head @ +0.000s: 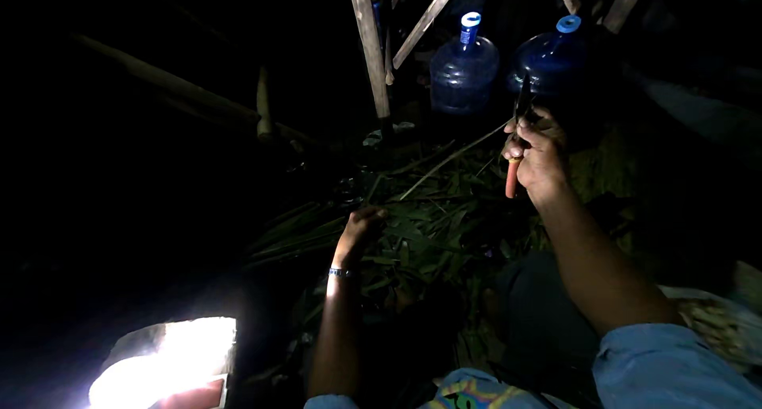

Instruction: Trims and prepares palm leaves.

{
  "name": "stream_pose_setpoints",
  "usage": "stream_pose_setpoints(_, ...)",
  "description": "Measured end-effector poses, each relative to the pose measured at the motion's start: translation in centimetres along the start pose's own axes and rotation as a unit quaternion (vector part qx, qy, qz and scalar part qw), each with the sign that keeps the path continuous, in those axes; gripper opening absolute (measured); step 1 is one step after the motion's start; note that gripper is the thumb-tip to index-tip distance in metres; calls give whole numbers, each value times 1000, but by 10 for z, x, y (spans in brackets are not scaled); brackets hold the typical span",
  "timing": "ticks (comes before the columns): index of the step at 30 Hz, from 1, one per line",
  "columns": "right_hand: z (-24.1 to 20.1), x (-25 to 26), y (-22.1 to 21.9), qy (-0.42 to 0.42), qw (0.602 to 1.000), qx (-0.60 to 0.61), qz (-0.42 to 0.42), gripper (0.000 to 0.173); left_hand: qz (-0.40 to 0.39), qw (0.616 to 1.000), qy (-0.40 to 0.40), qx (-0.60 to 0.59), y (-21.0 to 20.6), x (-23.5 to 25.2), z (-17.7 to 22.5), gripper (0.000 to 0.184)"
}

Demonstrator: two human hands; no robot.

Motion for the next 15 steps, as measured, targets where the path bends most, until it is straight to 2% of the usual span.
stream_pose_setpoints(5,10,-11,-15,4,999,-10,-43,23,79,992,-35,96,6,2,-2,18)
stream_pose_setpoints(9,-13,0,-3,85,995,54,-2,19,146,982,-15,116,21,7,-10,21)
stream_pose_setpoints(11,-13,3,3,90,995,43,-1,18,181,978,-38,91,29,14,-19,23)
stream_pose_setpoints(13,-3,-5,-4,12,998,-55,-40,19,207,974,-61,66,26,15,-17,23)
stream_pose_setpoints(15,12,-23,-19,-115,968,-174,-137,28,213,972,-82,48,13,9,-9,23)
Point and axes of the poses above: each hand's wrist, its own x-axis towards the middle knuckle, its own y-axis out of the back of the hand, z = x × y, the point moved 1 cm from there along x, towards the middle knuckle, and after that the axes turned 8 degrees about x, right-handed, at the moved point
